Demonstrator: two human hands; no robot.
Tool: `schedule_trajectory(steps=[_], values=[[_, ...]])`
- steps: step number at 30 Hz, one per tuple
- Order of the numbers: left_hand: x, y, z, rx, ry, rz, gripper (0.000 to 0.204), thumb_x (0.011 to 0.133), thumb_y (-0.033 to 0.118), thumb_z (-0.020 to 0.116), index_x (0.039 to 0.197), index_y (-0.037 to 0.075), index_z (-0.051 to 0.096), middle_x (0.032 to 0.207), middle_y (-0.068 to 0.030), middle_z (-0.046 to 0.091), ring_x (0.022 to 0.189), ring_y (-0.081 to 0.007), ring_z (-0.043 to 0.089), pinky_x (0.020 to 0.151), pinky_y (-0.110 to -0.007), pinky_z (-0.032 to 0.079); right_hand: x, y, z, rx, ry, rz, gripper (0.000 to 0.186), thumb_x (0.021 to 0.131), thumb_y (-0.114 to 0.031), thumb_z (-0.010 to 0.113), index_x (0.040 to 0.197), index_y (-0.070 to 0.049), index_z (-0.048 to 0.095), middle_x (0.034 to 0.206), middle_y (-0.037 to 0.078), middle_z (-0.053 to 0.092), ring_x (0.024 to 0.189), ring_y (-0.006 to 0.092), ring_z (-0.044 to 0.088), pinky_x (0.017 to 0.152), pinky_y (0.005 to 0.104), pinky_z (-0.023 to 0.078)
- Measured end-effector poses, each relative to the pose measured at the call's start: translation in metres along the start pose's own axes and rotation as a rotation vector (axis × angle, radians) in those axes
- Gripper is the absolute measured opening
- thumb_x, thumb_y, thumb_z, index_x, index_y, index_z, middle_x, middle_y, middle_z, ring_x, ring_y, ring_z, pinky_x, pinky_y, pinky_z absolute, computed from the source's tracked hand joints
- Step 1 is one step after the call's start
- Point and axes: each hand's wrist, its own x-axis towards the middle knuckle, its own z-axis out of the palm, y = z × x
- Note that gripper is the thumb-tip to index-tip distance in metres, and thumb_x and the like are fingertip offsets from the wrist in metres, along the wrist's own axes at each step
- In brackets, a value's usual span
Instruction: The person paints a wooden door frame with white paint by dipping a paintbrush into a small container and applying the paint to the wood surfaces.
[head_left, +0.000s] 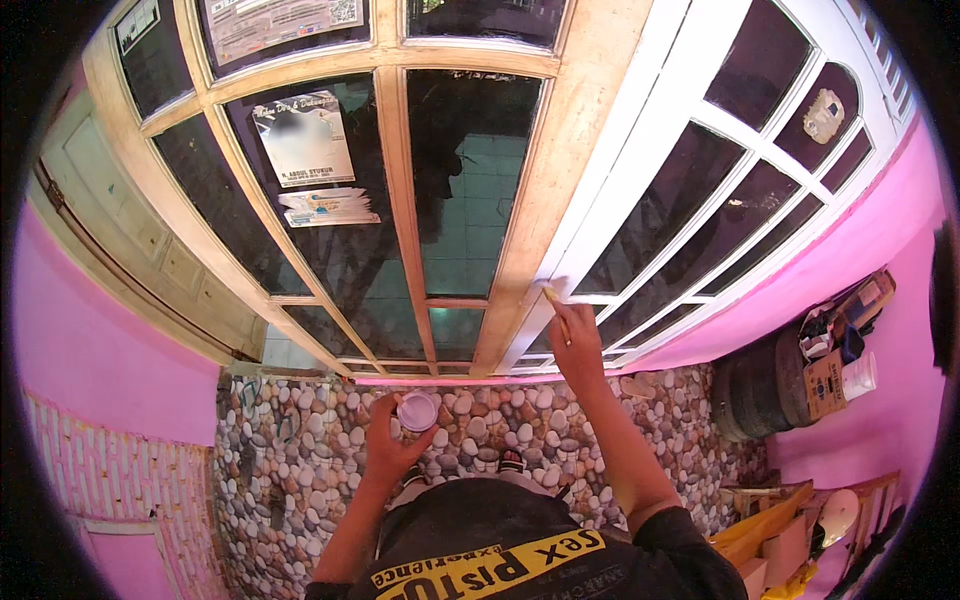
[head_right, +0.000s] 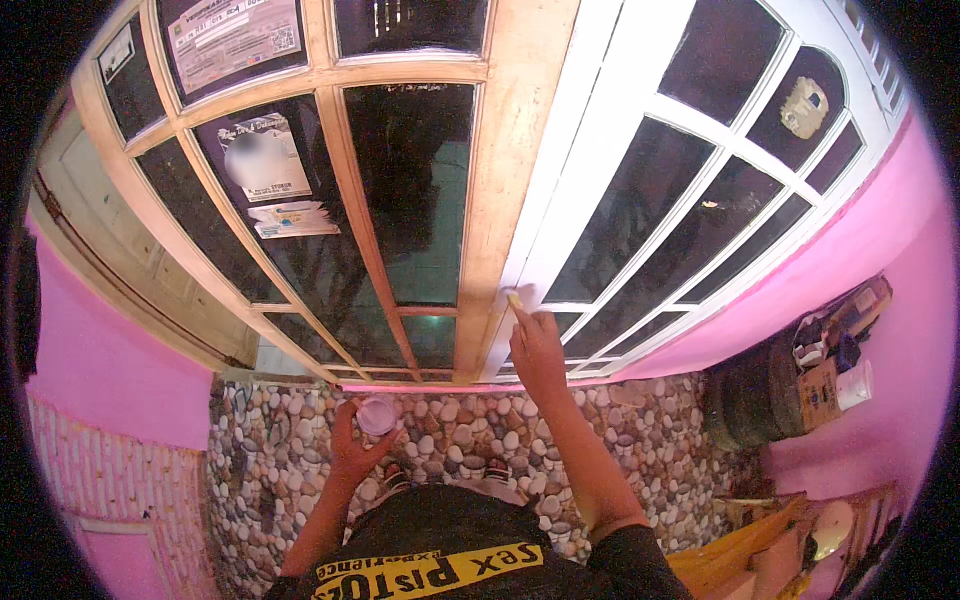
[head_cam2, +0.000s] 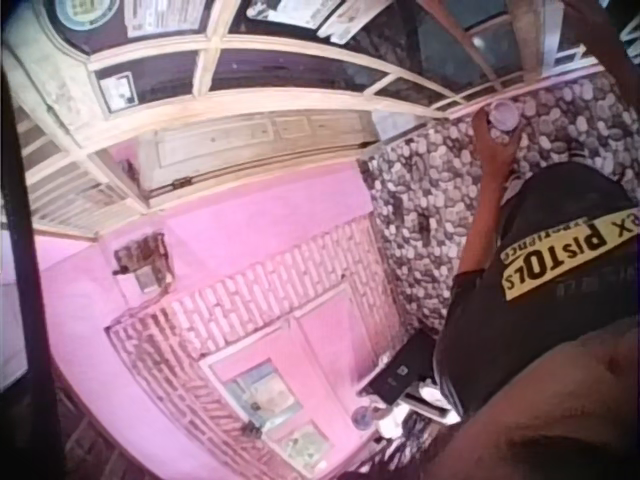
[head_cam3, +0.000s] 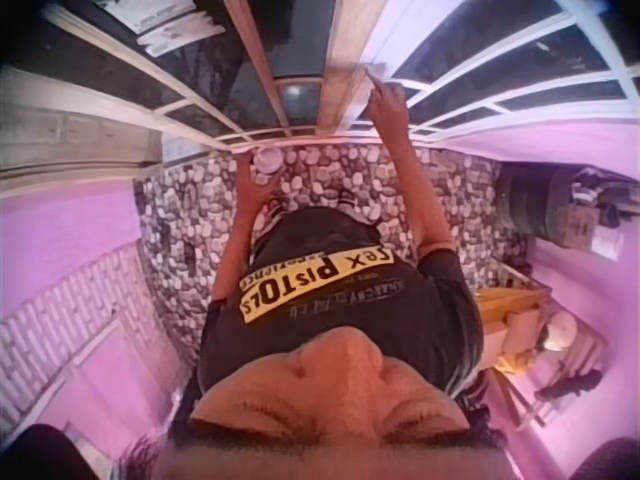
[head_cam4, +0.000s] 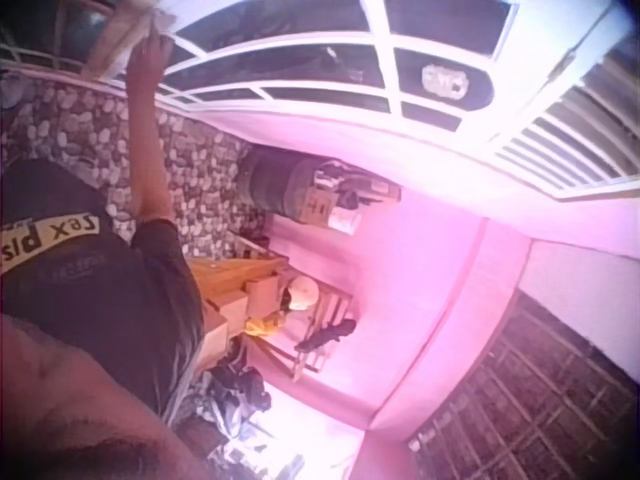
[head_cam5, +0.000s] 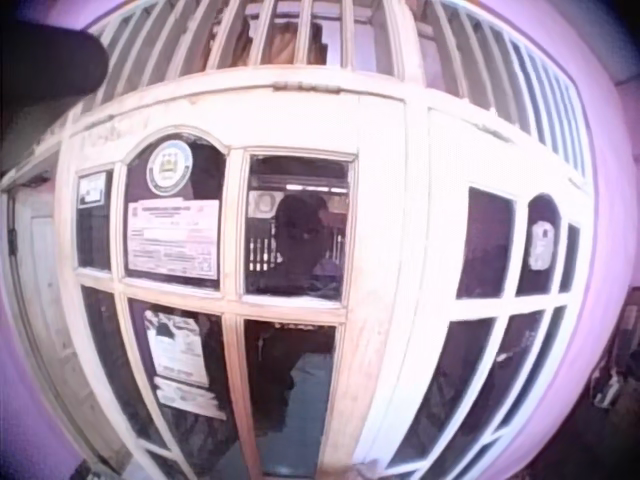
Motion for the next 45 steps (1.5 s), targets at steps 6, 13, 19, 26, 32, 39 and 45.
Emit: schedule_trajectory(steps=[6,13,19,26,32,39,45], values=[[0.005,0.016,0.005,-0.033,-0.006,-0.026,0.067,0.074,0.019,0.091,0.127,0.001,0.053,0.115,-0.0164,0.059,0.109,-0.0318,0.061,0.096,-0.041,0.049,-0.044,0.067,0.036,-0.099,-0.173,-0.023,0.030,0.090,-0.004,0.063,0.120,0.000,0.069,0.100,0.019,0.057,0.088,0.0356,0.060,0.078,0.0437,0.051],[0.006,0.005,-0.001,0.015,-0.017,-0.015,0.066,0.073,0.016,0.091,0.126,0.002,0.054,0.115,-0.0161,0.059,0.107,-0.0316,0.061,0.094,-0.041,0.048,-0.013,0.051,0.046,-0.147,-0.084,0.027,0.033,0.095,-0.004,0.058,0.126,0.000,0.066,0.101,0.021,0.056,0.092,0.0367,0.060,0.081,0.0448,0.050],[0.005,0.001,-0.003,-0.020,-0.042,-0.063,0.065,0.077,0.022,0.089,0.126,0.002,0.052,0.115,-0.0145,0.059,0.109,-0.0276,0.061,0.095,-0.041,0.049,-0.050,0.042,0.012,-0.104,0.040,0.102,0.026,0.102,-0.015,0.058,0.121,0.002,0.065,0.094,0.014,0.064,0.082,0.0278,0.064,0.074,0.0356,0.052],[0.010,0.001,0.004,0.015,-0.065,-0.034,0.068,0.077,0.023,0.090,0.128,0.002,0.050,0.117,-0.0142,0.059,0.110,-0.0284,0.061,0.096,-0.041,0.049,-0.070,0.117,0.104,0.600,0.159,0.909,0.031,0.102,-0.024,0.058,0.114,0.002,0.069,0.080,0.005,0.065,0.067,0.0121,0.060,0.062,0.0259,0.050],[0.016,0.002,0.003,0.003,-0.065,-0.036,0.067,0.076,0.023,0.090,0.127,0.003,0.050,0.117,-0.0144,0.059,0.108,-0.0296,0.062,0.093,-0.041,0.050,-0.026,0.101,0.108,0.772,0.242,0.884,0.031,0.102,-0.022,0.060,0.116,0.004,0.069,0.083,0.007,0.066,0.070,0.0141,0.064,0.063,0.0270,0.052],[0.016,0.005,-0.001,-0.032,-0.052,-0.060,0.062,0.073,0.018,0.090,0.120,0.003,0.053,0.115,-0.0155,0.056,0.106,-0.0320,0.059,0.094,-0.040,0.047,-0.070,0.077,0.090,0.865,0.376,0.926,0.031,0.102,-0.020,0.061,0.120,0.004,0.066,0.087,0.006,0.066,0.071,0.0139,0.063,0.065,0.0270,0.052],[0.023,0.006,0.000,-0.077,-0.077,-0.052,0.061,0.072,0.017,0.090,0.119,0.003,0.053,0.115,-0.0159,0.056,0.106,-0.0321,0.058,0.093,-0.041,0.047,-0.042,0.108,0.120,0.853,0.356,0.956,0.031,0.103,-0.018,0.059,0.123,0.004,0.064,0.085,0.005,0.064,0.072,0.0138,0.063,0.066,0.0273,0.052]])
